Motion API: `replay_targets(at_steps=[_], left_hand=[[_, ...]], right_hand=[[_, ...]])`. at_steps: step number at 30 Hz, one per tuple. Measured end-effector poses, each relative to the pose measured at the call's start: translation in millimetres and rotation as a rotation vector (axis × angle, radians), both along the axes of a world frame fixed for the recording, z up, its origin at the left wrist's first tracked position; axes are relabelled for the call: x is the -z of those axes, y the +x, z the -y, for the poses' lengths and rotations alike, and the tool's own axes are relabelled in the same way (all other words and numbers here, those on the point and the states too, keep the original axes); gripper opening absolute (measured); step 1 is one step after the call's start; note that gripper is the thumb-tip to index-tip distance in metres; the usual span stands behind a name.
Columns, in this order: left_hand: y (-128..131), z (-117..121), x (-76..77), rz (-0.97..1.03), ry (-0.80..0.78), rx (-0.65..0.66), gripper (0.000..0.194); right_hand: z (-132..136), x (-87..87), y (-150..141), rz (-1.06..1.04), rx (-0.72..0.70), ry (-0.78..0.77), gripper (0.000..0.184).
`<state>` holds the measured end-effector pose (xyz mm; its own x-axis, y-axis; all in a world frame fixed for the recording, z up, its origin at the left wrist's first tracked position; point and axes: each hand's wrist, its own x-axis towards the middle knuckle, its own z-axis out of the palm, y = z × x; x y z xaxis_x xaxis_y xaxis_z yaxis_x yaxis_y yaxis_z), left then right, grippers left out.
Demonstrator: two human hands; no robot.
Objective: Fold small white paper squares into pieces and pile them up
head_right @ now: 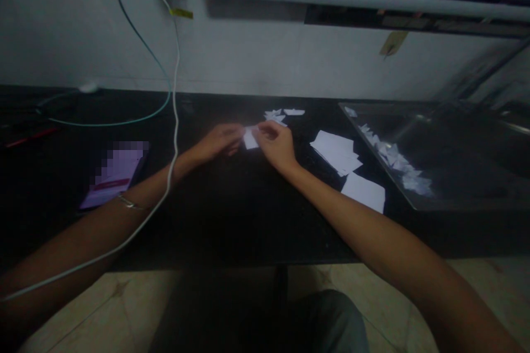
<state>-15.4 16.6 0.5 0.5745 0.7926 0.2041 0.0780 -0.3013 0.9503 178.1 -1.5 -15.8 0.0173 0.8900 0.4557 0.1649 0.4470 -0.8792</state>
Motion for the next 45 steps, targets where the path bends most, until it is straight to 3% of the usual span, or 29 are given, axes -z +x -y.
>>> replay_targets(at_steps=[9,16,25,39,45], left_hand=[[-0.6,-0.9,-2.2,0.020,-0.086,0.029,0.030],[-2.1,-8.0,3.7,0.098,-0.116,0.087,0.028],[-1.0,-6.0,0.0,0.100,-0.107,0.057,0.025],[-1.9,-10.5,4.3,0.188,-0.091,0.073,0.026],[-1.8,-9.7,3.1,0.193,-0.011,0.075,0.036]], right_hand=[[9.1,-5.8,-1.8,0.097,0.031,0.087,0.011],[20.4,-12.5,-2.0,0.360,-0.002,0.328,0.012],[15.4,-9.3,3.1,0.585,-0.044,0.595,0.018],[13.7,-16.2,7.8,0.747,-0.149,0.775,0.022],[13.8,-15.0,7.5,0.723,-0.147,0.702,0.023]])
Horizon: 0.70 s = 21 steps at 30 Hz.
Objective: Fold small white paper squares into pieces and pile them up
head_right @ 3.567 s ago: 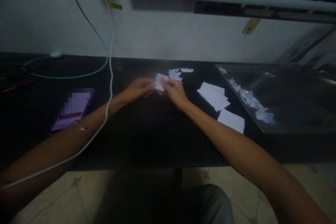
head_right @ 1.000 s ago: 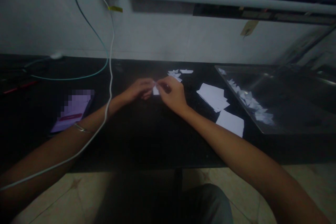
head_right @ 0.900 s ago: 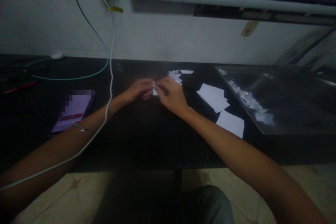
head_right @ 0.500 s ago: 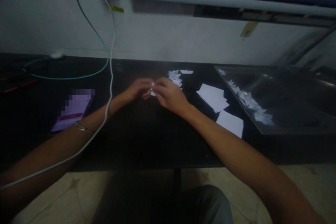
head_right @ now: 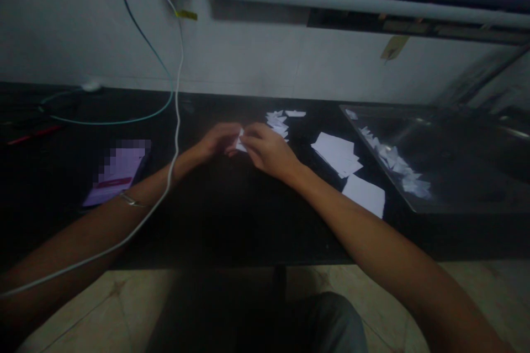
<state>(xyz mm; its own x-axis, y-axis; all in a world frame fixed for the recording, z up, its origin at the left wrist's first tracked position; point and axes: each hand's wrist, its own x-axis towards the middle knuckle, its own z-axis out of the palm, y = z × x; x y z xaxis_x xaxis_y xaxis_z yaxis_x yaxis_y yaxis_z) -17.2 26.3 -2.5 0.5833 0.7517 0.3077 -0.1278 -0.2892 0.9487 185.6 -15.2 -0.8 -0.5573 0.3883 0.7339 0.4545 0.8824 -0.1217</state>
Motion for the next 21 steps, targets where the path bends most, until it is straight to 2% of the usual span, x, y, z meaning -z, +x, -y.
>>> replay_targets(at_steps=[4,9,15,21], left_hand=[[1.4,5.1,-3.9,-0.075,0.012,-0.050,0.044],[2.1,6.4,-3.3,-0.166,0.052,-0.074,0.047],[1.9,4.7,1.8,-0.185,0.131,-0.105,0.054],[2.8,2.4,5.4,-0.170,0.187,-0.107,0.052]], right_hand=[[0.1,0.2,0.2,0.011,-0.002,-0.052,0.024],[0.0,1.2,0.3,0.012,-0.010,-0.044,0.022],[0.5,1.9,-1.9,-0.012,-0.010,-0.076,0.020],[2.9,1.1,-3.9,-0.049,0.002,-0.088,0.016]])
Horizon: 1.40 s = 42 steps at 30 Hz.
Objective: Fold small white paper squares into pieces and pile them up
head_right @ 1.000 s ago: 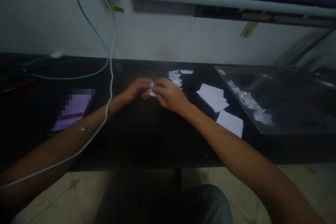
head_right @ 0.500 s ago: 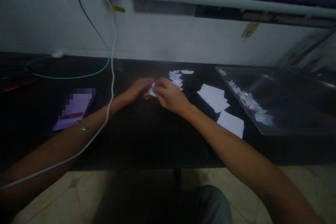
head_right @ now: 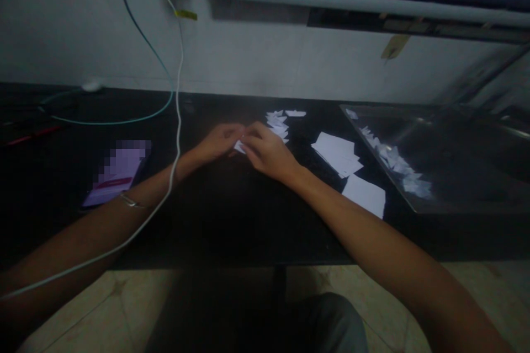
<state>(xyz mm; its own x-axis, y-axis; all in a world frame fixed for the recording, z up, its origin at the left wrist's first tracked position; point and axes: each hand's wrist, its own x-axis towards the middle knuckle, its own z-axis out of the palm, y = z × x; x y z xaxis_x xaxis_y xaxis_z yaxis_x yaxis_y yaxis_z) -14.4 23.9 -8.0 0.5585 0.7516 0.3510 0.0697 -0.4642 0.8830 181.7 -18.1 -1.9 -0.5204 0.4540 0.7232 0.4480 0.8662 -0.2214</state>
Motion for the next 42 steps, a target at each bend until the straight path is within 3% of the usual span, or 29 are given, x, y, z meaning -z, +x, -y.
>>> replay_targets(at_steps=[7,11,13,15,19,27,36,42], left_hand=[[2.3,4.4,-5.3,-0.008,0.016,-0.045,0.042],[3.0,6.5,-5.6,-0.024,0.042,-0.102,0.037],[2.7,7.1,-5.0,-0.038,0.061,-0.124,0.037],[2.2,7.1,-4.2,-0.055,0.090,-0.142,0.037],[1.2,7.4,-3.6,-0.085,0.108,-0.140,0.036],[1.8,13.8,-5.9,-0.083,0.031,-0.079,0.034],[1.5,10.6,-4.1,-0.103,0.105,-0.087,0.036],[1.6,9.1,-1.7,-0.098,0.068,-0.071,0.036]], right_hand=[[4.9,-0.2,-5.0,-0.162,0.044,-0.126,0.014],[-1.3,3.7,-6.8,-0.393,0.098,-0.495,0.024],[-5.7,5.6,-6.1,-0.408,0.052,-0.687,0.036],[-8.4,6.6,-5.1,-0.367,-0.012,-0.785,0.046],[-8.7,6.8,-3.7,-0.343,-0.072,-0.831,0.047],[-11.5,8.7,-3.1,-0.409,-0.034,-0.854,0.049],[-10.7,8.1,-2.4,-0.410,-0.052,-0.880,0.046],[-11.6,7.1,-1.9,-0.391,-0.081,-0.882,0.044]])
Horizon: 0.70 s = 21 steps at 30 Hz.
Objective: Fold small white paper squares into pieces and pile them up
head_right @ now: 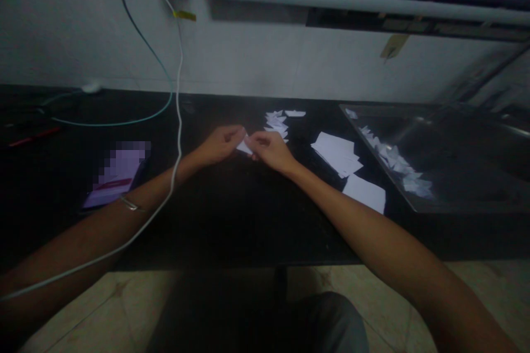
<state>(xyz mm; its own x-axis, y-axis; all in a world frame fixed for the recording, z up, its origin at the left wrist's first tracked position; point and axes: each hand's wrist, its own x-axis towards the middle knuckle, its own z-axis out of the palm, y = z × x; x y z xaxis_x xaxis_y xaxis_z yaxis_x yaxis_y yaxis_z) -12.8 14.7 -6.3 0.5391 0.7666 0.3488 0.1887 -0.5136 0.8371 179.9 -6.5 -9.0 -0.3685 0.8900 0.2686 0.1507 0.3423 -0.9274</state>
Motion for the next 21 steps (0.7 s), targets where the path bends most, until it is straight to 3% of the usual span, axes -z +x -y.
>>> replay_targets(at_steps=[15,21], left_hand=[[-0.1,5.7,-4.9,-0.075,-0.102,0.067,0.047],[0.6,3.0,-3.0,-0.087,-0.060,0.084,0.054]], right_hand=[[0.8,-0.2,0.1,0.016,-0.019,-0.015,0.051],[0.7,0.9,0.1,-0.016,-0.068,-0.049,0.053]])
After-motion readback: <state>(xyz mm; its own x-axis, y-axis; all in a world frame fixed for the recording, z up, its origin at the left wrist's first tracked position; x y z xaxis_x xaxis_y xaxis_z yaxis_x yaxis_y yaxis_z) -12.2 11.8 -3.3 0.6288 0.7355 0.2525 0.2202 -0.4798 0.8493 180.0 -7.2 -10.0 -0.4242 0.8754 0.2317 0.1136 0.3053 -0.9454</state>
